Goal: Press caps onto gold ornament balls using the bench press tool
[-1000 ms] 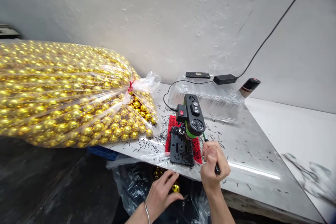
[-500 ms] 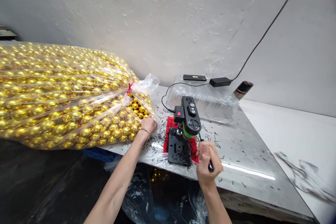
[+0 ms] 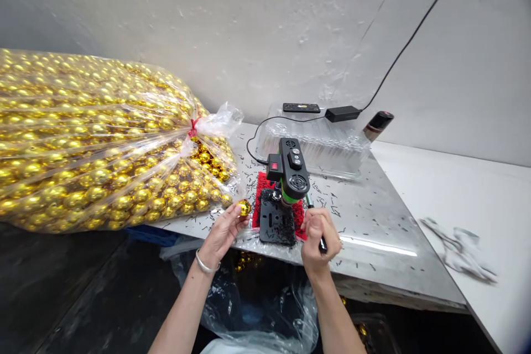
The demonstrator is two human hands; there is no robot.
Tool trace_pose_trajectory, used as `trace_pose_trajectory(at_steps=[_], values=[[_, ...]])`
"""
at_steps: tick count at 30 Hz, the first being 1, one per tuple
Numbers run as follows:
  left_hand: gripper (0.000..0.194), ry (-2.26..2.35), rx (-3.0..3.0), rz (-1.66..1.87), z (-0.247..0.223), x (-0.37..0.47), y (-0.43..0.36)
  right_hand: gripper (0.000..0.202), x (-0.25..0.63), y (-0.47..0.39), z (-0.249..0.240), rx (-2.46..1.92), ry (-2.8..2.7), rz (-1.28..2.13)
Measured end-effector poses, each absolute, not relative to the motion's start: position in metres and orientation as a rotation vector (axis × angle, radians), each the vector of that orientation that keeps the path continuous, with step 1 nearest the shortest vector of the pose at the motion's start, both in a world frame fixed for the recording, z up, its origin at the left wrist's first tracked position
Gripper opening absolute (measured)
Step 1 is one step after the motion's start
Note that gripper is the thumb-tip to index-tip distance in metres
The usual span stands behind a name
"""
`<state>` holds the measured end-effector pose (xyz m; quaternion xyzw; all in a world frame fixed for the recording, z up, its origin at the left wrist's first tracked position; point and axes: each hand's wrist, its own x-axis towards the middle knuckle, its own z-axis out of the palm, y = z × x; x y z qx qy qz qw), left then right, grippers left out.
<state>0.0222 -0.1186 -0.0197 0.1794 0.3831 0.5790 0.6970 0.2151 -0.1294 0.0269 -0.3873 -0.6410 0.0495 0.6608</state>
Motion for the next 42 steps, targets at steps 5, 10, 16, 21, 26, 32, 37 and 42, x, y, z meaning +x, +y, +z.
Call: trace_pose_trajectory(at_steps=[5, 10, 16, 21, 26, 32, 37, 42], values=[[0.029, 0.873, 0.353, 1.197, -0.027, 0.05, -0.116, 0.027, 0.216, -0.131, 0.029, -0.87, -1.49, 0.122], [0.035, 0.827, 0.294, 1.188, -0.023, 0.053, -0.116, 0.027, 0.215, -0.131, 0.03, -0.879, -1.49, 0.106], [0.047, 1.035, 0.579, 1.189, -0.033, 0.061, -0.109, 0.028, 0.215, -0.131, 0.028, -0.882, -1.474, 0.102], [0.039, 1.341, 1.136, 1.181, -0.05, 0.078, -0.1, 0.028, 0.216, -0.132, 0.028, -0.902, -1.504, 0.095], [0.033, 1.517, 1.776, 1.122, -0.057, 0.085, -0.099, 0.029, 0.216, -0.133, 0.028, -0.884, -1.522, 0.103], [0.029, 1.512, 2.117, 1.108, -0.061, 0.09, -0.1, 0.028, 0.216, -0.134, 0.027, -0.906, -1.51, 0.115], [0.029, 1.514, 2.147, 1.154, -0.069, 0.093, -0.1, 0.026, 0.217, -0.135, 0.022, -0.912, -1.518, 0.128], [0.029, 1.515, 2.141, 1.156, -0.071, 0.092, -0.101, 0.025, 0.22, -0.131, 0.0, -0.857, -1.564, 0.083]])
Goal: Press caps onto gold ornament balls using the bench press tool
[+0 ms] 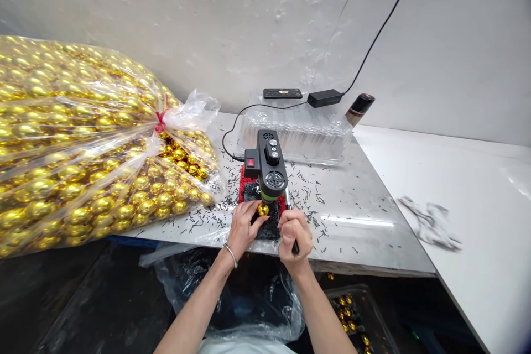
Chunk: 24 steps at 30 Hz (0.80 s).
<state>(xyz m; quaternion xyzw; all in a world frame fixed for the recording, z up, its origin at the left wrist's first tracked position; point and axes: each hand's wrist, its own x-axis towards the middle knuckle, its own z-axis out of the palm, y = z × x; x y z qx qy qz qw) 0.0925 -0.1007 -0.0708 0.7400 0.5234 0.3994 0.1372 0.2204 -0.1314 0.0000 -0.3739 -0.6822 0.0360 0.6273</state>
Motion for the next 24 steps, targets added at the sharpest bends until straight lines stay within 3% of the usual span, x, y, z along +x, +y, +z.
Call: trace_pose_trajectory(at_steps=[15, 19, 24], values=[[0.027, 1.495, 2.115, 1.222, -0.072, 0.093, -0.101, 0.027, 0.22, -0.12, -0.044, -0.815, -1.548, -0.021], [0.028, 1.482, 2.107, 1.223, -0.073, 0.094, -0.1, 0.025, 0.223, -0.122, -0.031, -0.762, -1.629, -0.037], [0.03, 1.478, 2.034, 1.231, -0.069, 0.095, -0.097, 0.026, 0.22, -0.13, 0.021, -0.879, -1.485, 0.112]])
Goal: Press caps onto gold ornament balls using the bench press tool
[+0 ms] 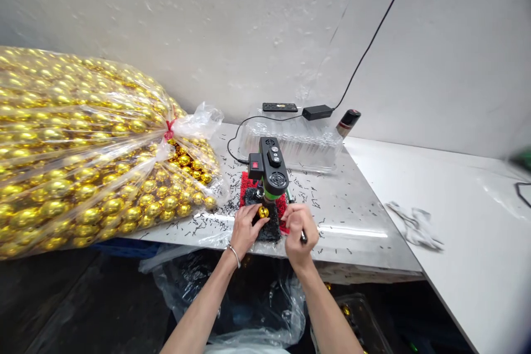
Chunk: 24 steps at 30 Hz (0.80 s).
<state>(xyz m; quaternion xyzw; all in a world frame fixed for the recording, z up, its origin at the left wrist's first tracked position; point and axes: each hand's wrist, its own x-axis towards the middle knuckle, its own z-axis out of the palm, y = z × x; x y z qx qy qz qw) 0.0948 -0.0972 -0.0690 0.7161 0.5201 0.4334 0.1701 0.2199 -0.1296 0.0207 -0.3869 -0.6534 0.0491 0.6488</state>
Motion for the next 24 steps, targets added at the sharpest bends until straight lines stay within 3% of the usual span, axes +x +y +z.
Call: trace_pose_trajectory(at_steps=[5, 12, 17, 22, 24], values=[[0.034, 1.545, 2.064, 1.247, -0.055, 0.085, -0.133, 0.025, 0.22, -0.133, 0.058, -0.989, -1.494, 0.224], [0.036, 1.598, 2.345, 1.24, -0.06, 0.073, -0.199, 0.026, 0.218, -0.133, 0.032, -0.926, -1.458, 0.155], [0.027, 2.093, 2.218, 1.347, -0.036, 0.032, -0.119, 0.027, 0.216, -0.131, 0.025, -0.907, -1.441, 0.143], [0.03, 2.342, 1.956, 0.625, -0.008, -0.011, -0.017, 0.026, 0.217, -0.13, 0.026, -0.896, -1.464, 0.115], [0.028, 2.308, 1.869, 0.497, -0.006, -0.016, 0.004, 0.026, 0.216, -0.13, 0.026, -0.896, -1.463, 0.1]])
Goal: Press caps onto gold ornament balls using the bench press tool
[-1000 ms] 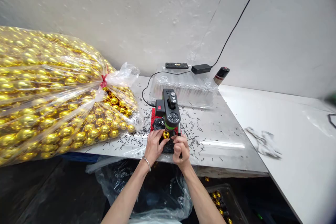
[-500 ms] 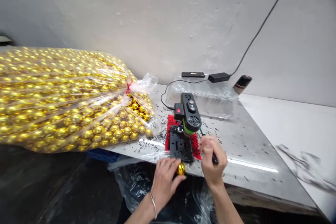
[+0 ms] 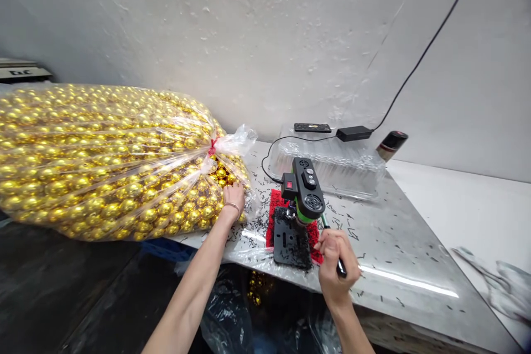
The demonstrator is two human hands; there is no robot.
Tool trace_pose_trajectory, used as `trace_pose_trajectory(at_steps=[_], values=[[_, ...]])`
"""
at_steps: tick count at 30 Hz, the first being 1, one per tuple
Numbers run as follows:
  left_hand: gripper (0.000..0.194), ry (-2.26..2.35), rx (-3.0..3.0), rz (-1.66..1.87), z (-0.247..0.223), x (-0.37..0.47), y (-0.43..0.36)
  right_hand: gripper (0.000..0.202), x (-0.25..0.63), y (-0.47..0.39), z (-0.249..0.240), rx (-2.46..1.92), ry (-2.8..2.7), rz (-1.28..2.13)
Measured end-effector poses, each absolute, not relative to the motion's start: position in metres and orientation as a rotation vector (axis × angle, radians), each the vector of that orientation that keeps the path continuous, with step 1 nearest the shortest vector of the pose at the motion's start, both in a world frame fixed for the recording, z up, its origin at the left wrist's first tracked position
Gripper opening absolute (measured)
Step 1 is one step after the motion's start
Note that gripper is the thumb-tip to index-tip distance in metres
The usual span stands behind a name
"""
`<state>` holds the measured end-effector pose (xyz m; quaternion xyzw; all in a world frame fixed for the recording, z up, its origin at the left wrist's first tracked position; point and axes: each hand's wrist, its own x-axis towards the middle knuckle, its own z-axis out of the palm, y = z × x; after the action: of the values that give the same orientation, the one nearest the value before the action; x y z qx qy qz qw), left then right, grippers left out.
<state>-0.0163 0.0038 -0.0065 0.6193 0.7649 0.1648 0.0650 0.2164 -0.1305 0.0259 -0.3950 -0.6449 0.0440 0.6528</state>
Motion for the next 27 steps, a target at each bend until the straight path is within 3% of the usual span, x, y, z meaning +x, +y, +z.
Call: trace_pose_trajectory(at_steps=[5, 10, 12, 19, 27], values=[[0.026, 2.226, 1.79, 0.581, -0.007, -0.019, 0.006, 0.025, 0.218, -0.13, 0.024, -0.875, -1.504, 0.077], [0.046, 1.557, 1.149, 1.336, -0.001, -0.025, -0.035, 0.025, 0.217, -0.13, 0.019, -0.882, -1.482, 0.099], [0.047, 1.223, 0.822, 1.468, -0.001, -0.024, -0.057, 0.025, 0.217, -0.13, 0.018, -0.88, -1.468, 0.109], [0.024, 0.949, 0.377, 1.331, -0.011, 0.008, -0.108, 0.026, 0.216, -0.131, 0.019, -0.884, -1.465, 0.112], [0.043, 1.184, 0.969, 1.187, -0.04, 0.069, -0.101, 0.024, 0.217, -0.134, 0.021, -0.932, -1.499, 0.117]])
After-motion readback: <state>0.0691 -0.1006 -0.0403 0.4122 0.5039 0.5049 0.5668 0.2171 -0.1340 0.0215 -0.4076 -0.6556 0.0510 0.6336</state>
